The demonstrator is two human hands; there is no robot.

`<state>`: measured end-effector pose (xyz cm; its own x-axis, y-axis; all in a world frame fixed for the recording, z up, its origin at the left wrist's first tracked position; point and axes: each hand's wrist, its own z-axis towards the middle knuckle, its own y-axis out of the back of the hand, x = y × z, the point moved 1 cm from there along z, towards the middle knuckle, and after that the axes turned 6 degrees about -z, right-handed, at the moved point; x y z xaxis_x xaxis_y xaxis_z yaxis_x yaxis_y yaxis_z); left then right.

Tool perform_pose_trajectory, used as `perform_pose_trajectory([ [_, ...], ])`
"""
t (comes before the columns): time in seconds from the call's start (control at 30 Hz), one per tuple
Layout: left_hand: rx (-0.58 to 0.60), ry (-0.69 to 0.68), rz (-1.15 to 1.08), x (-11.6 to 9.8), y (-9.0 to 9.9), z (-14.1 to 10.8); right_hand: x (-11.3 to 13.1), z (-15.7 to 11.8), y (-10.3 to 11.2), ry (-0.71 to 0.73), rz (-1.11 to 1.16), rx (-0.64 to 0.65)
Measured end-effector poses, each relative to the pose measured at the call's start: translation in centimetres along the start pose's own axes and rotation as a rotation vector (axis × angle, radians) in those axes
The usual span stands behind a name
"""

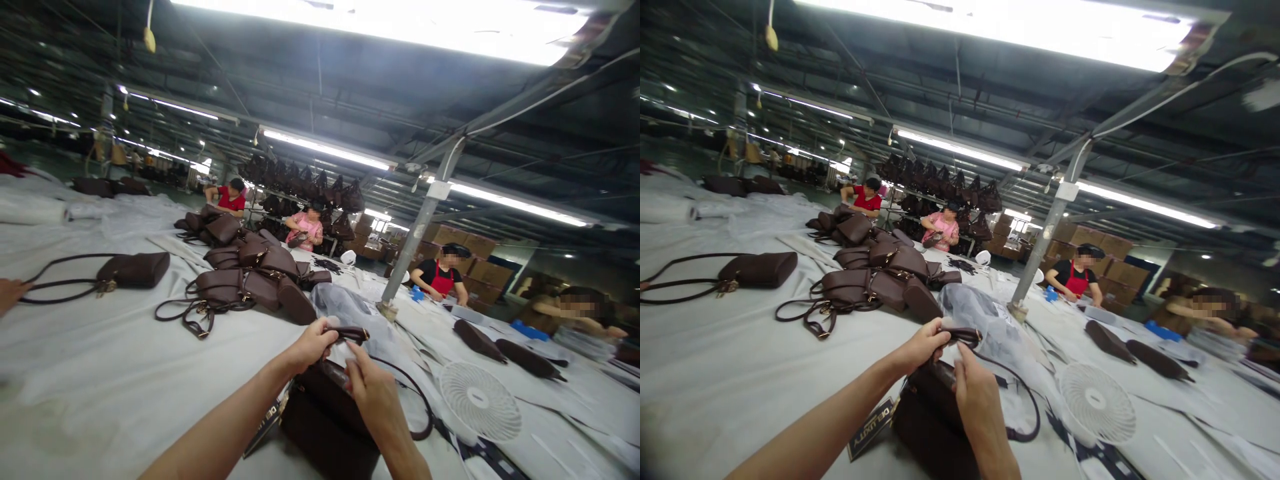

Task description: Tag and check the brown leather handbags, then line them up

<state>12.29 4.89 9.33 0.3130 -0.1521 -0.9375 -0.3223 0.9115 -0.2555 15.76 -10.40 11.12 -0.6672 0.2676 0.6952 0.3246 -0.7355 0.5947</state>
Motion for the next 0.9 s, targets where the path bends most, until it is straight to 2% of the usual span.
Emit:
perform_pose_trajectory([
  [0.07,0.046,-0.088,0.152,0.0,-0.3,-0.1,1.1,-0.1,0.5,0.113,-0.064,-0.017],
  [0.2,0.136,-0.176,0.298,-0.6,-0.5,-0.7,1.8,0.5,1.5,0.179,0.092,0.17],
  [0.27,0.154,-0.173,0.323,-0.9,-0.4,-1.0,1.4,1.1,1.9,0.129,0.191,0.22],
  [0.43,0.144,-0.142,0.336,-1.4,-0.4,-1.2,0.7,2.2,2.9,0.042,0.285,0.073],
  [0.6,0.077,-0.198,0.349,-1.3,-0.6,-1.2,0.7,2.7,2.4,-0.21,0.487,0.136],
  [0.73,0.06,-0.274,0.429,-1.1,-0.9,-1.3,0.2,3.5,1.4,-0.267,0.363,0.103],
  [0.83,0.044,-0.29,0.455,-1.0,-1.0,-1.4,0.0,4.4,0.9,-0.197,0.185,0.142],
  [0.9,0.043,-0.275,0.437,-0.9,-0.9,-1.3,0.1,4.8,0.9,-0.141,0.172,0.137],
])
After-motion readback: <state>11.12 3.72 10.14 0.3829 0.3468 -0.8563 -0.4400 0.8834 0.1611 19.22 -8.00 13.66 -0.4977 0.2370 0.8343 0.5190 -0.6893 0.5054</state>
